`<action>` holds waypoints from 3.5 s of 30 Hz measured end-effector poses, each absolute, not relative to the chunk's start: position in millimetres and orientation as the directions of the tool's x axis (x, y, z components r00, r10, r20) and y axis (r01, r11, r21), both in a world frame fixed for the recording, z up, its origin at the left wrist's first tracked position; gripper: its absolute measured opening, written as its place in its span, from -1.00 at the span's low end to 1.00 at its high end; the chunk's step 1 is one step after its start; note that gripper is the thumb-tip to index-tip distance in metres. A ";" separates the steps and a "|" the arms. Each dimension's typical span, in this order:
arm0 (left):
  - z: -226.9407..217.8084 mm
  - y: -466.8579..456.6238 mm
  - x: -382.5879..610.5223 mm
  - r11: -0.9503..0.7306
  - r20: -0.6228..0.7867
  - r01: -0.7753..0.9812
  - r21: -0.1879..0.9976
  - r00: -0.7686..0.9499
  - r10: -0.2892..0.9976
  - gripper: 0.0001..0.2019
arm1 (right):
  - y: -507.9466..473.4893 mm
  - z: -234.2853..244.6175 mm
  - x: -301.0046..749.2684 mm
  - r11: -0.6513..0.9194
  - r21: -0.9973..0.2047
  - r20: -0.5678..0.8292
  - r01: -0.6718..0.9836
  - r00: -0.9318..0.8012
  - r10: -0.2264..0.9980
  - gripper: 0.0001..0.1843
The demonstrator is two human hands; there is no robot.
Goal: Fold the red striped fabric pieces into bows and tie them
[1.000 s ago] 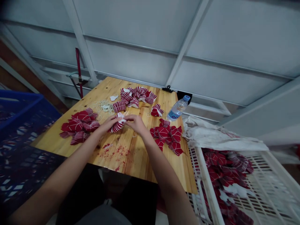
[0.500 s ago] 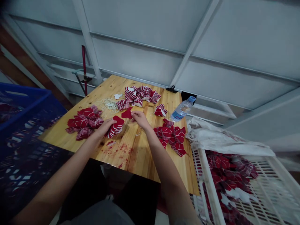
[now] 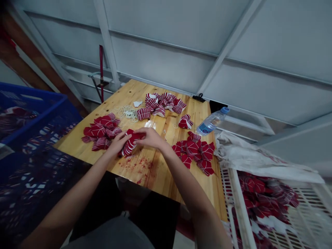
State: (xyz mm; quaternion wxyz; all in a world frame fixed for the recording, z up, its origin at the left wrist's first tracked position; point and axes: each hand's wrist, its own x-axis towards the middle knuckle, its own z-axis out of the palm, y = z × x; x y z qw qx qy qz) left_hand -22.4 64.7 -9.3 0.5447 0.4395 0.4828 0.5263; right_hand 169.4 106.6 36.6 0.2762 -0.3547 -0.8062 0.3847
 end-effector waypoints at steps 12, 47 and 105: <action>-6.3 59.0 -6.7 -0.076 0.056 0.142 0.987 0.140 0.989 -0.55 | 96.1 21.3 203.6 -0.014 -0.995 -0.046 0.095 -0.344 0.938 -0.68; -20.7 70.7 -25.2 0.050 -0.054 -0.063 0.997 -0.062 0.997 -0.69 | 166.3 26.4 177.9 0.418 -0.604 -0.010 0.679 -0.530 0.848 -0.83; -13.2 81.4 -10.0 -0.142 0.131 0.077 0.987 0.131 0.983 -0.60 | 140.9 29.7 187.4 -0.014 -0.928 -0.204 0.371 -0.476 0.856 -0.66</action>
